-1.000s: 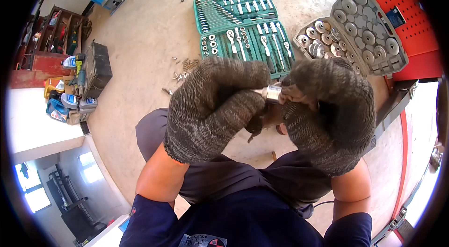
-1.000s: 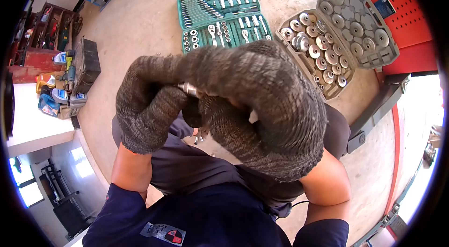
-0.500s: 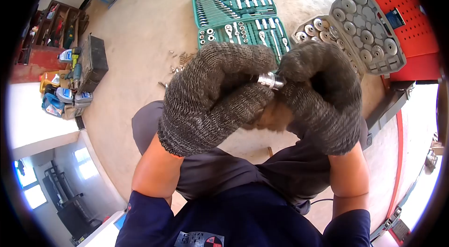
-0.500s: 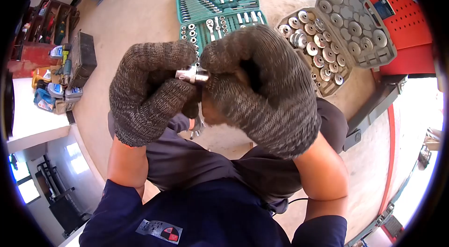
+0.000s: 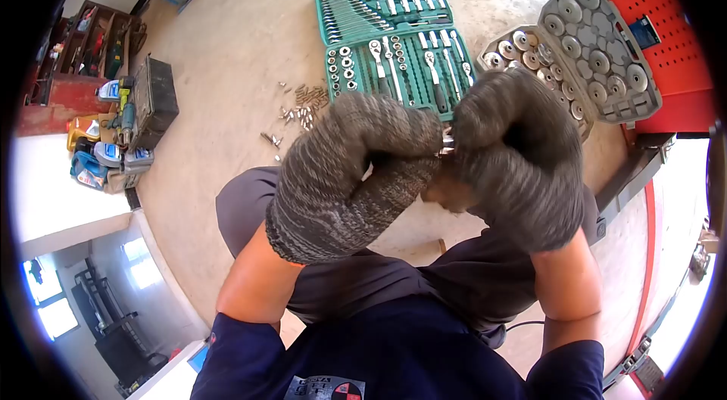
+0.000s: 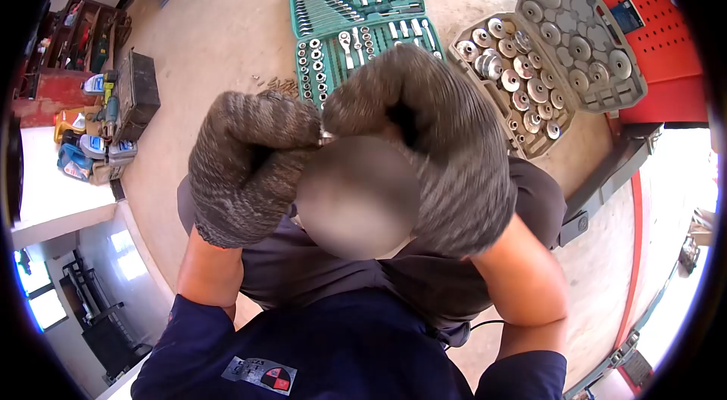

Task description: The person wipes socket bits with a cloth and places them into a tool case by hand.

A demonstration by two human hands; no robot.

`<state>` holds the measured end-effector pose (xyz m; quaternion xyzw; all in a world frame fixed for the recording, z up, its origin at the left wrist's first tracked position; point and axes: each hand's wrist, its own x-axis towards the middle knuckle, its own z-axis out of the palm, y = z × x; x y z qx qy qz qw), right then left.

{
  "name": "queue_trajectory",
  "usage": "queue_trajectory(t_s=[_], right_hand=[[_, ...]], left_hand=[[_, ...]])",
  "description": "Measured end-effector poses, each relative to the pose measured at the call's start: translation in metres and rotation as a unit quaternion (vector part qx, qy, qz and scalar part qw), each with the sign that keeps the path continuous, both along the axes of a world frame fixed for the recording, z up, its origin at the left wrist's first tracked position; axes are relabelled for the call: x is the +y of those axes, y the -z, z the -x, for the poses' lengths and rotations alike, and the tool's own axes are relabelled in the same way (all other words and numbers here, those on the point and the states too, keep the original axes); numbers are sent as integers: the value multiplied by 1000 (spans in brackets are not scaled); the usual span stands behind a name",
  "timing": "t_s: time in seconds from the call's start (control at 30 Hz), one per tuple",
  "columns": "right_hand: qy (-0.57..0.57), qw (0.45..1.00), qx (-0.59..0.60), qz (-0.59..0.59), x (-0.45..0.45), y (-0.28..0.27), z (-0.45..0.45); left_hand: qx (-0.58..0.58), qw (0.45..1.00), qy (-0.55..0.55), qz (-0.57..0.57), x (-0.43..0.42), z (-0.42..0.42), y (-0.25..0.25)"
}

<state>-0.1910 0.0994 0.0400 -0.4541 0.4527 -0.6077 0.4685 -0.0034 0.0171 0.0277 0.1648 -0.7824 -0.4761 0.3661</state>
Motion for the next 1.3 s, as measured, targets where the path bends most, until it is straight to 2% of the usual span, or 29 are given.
queue_trajectory(t_s=[0.07, 0.13, 0.17, 0.2, 0.23, 0.27, 0.37, 0.43, 0.47, 0.63, 0.67, 0.73, 0.77, 0.87, 0.93, 0.97, 1.03, 1.07, 1.17, 1.3], right_hand=[[-9, 999, -33, -43, -5, 2, 3], [-58, 966, -240, -83, -8, 17, 5], [-57, 966, -239, -83, -7, 19, 5], [-65, 966, -247, -43, -6, 20, 6], [-75, 964, -254, -4, -7, 19, 5], [-78, 964, -254, -1, -6, 17, 4], [-32, 961, -275, -9, -1, 9, 0], [-2, 972, -236, -16, -1, 11, 1], [8, 975, -223, -17, -2, 13, 2], [-44, 972, -227, 40, 3, 19, 7], [-48, 971, -232, 40, 7, 22, 7], [36, 943, -331, 1, 13, 33, 9], [65, 930, -363, -11, 14, 35, 12], [-46, 970, -234, 52, 3, 29, 23], [25, 971, -203, 125, -1, 31, 18], [50, 969, -192, 148, 0, 31, 17], [31, 980, -188, 52, 6, 29, 17], [22, 982, -187, 19, 5, 24, 14], [49, 977, -154, 141, -1, 11, 10], [73, 987, -140, 25, 13, 15, 21]], left_hand=[[15, 998, 36, 43, -7, 3, 6], [-14, 990, 74, 120, -10, 0, 1], [-14, 990, 75, 120, -5, -1, 0], [46, 995, 58, -66, 3, -2, 0], [105, 962, 36, -248, 7, -2, -1], [149, 942, 51, -297, 8, 0, -3], [198, 914, 90, -342, 4, 5, 4], [221, 906, 90, -350, 3, 8, 8], [227, 886, 103, -390, 2, 6, 5], [244, 859, 117, -435, -2, 6, 9], [238, 860, 71, -447, 1, 8, 10], [231, 858, 23, -458, 2, 7, 8], [194, 864, 40, -463, 0, 5, 6], [79, 873, 93, -472, -6, -1, -3], [40, 872, 113, -475, -6, 2, -6], [11, 884, 68, -462, -3, 6, -6], [-18, 892, 18, -452, -1, 6, -5], [-21, 892, 37, -451, -4, 5, -2], [21, 887, 91, -451, -7, 2, 8], [65, 834, 93, -540, -7, 0, 11]])
